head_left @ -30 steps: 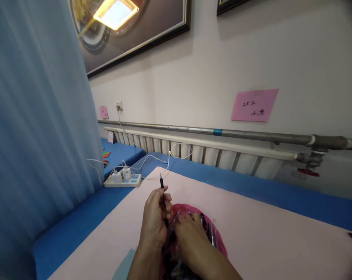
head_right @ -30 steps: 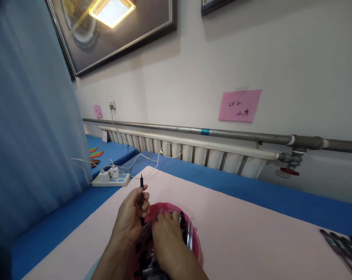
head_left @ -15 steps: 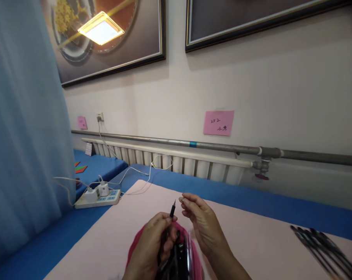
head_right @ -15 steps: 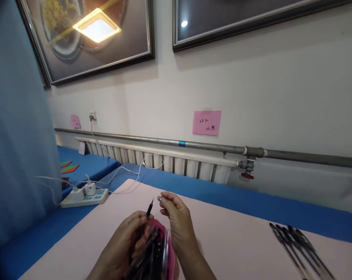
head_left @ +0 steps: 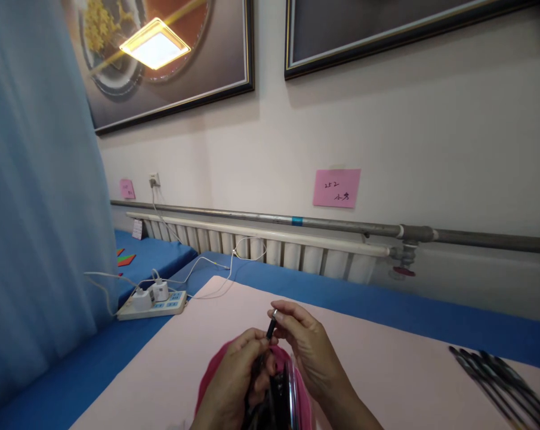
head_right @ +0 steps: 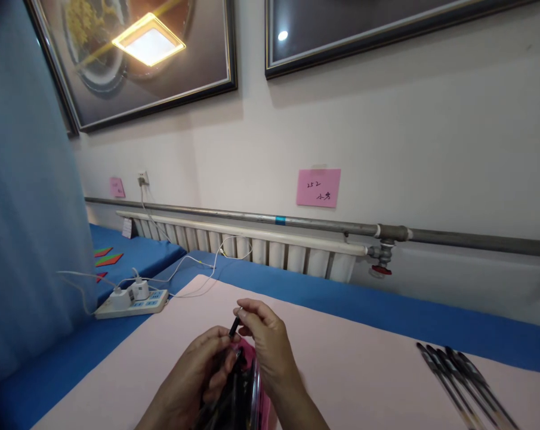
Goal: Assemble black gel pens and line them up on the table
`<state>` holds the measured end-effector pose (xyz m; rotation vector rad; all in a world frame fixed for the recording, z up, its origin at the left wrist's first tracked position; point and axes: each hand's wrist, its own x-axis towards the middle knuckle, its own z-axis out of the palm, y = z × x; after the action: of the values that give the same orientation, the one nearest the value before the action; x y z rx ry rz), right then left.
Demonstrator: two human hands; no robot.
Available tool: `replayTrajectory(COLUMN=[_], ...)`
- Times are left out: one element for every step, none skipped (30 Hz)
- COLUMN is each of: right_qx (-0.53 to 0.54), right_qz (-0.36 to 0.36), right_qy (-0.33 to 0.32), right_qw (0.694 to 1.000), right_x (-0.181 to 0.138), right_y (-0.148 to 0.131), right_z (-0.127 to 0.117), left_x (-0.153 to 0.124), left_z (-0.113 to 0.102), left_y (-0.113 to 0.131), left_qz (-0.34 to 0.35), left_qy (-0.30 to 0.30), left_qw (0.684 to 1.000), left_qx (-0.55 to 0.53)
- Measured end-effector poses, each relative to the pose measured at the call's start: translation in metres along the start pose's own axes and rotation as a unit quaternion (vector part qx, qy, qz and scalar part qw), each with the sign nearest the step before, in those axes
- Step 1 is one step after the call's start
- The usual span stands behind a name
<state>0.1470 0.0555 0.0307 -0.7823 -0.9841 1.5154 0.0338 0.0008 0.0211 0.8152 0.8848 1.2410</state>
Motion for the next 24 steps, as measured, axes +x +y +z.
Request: replayTrajectory(right_qx=[0.005,0.013,0.024,0.035,0.046,0.055,0.061,0.065,0.068,0.070,0.072,0.075,0.078,0.081,0.084,0.088,0.090,0.094,0.098,0.104,0.112,0.119,0.124,0.124], right_qz=[0.002,0.005,0.011,0.019,0.030,0.042,0.053,0.062,0.069,0.071,0.071,0.070,0.069,0.071,0.076,0.080,0.085,0.088,0.090,0.090,0.089,0.090,0.090,0.090], right_qy=[-0.003,-0.003,-0.003,-0.004,-0.008,-0.014,-0.021,-0.028,-0.034,-0.037,-0.036,-0.032,-0.027,-0.024,-0.023,-0.024,-0.027,-0.030,-0.032,-0.032,-0.030,-0.031,-0.033,-0.039], right_qw=[1.000,1.000,1.000,0.999,0.998,0.998,0.996,0.996,0.995,0.994,0.994,0.994,0.994,0.994,0.993,0.993,0.992,0.991,0.991,0.990,0.989,0.988,0.988,0.987], right_x=[-0.0009,-0.0017,-0.0024,-0.0029,-0.0031,-0.0032,-0.0031,-0.0029,-0.0026,-0.0024,-0.0021,-0.0020,-0.0019,-0.0019,-0.0020,-0.0021,-0.0023,-0.0025,-0.0027,-0.0028,-0.0028,-0.0028,-0.0027,-0.0027], right_y=[0.0002,0.0003,0.0002,0.0000,-0.0003,-0.0006,-0.0010,-0.0013,-0.0015,-0.0015,-0.0013,-0.0008,0.0001,0.0013,0.0027,0.0042,0.0055,0.0064,0.0068,0.0067,0.0059,0.0049,0.0036,0.0026], right_z=[0.0009,0.0020,0.0031,0.0042,0.0050,0.0056,0.0058,0.0058,0.0056,0.0052,0.0047,0.0042,0.0039,0.0036,0.0036,0.0037,0.0039,0.0042,0.0045,0.0048,0.0051,0.0053,0.0053,0.0053], left_x=[0.0004,0.0008,0.0010,0.0011,0.0011,0.0010,0.0008,0.0006,0.0005,0.0005,0.0006,0.0008,0.0010,0.0011,0.0012,0.0011,0.0010,0.0008,0.0006,0.0003,0.0001,0.0000,0.0000,0.0000], left_z=[-0.0003,-0.0005,-0.0006,-0.0005,-0.0003,-0.0001,0.0000,0.0001,0.0000,0.0000,0.0001,0.0004,0.0010,0.0020,0.0032,0.0044,0.0056,0.0064,0.0068,0.0066,0.0059,0.0048,0.0036,0.0024], left_y=[-0.0003,-0.0005,-0.0006,-0.0006,-0.0004,-0.0002,0.0002,0.0006,0.0010,0.0013,0.0015,0.0016,0.0017,0.0017,0.0016,0.0016,0.0014,0.0013,0.0010,0.0007,0.0004,0.0001,-0.0001,-0.0003], left_qz=[0.002,0.003,0.004,0.004,0.004,0.003,0.001,0.000,-0.003,-0.006,-0.008,-0.009,-0.008,-0.006,-0.005,-0.003,-0.002,-0.001,-0.001,-0.001,-0.002,-0.002,-0.003,-0.002], left_qy=[0.001,0.003,0.004,0.006,0.010,0.013,0.016,0.018,0.020,0.020,0.020,0.022,0.027,0.032,0.039,0.045,0.051,0.057,0.058,0.056,0.052,0.047,0.039,0.033], left_qw=[1.000,1.000,1.000,1.000,1.000,1.000,1.000,1.000,1.000,1.000,0.999,0.999,0.999,0.999,0.998,0.997,0.996,0.996,0.995,0.995,0.996,0.997,0.997,0.998], left_qx=[-0.002,-0.003,-0.003,-0.003,-0.001,0.003,0.009,0.014,0.019,0.021,0.024,0.027,0.033,0.040,0.048,0.057,0.066,0.074,0.078,0.078,0.075,0.069,0.060,0.054])
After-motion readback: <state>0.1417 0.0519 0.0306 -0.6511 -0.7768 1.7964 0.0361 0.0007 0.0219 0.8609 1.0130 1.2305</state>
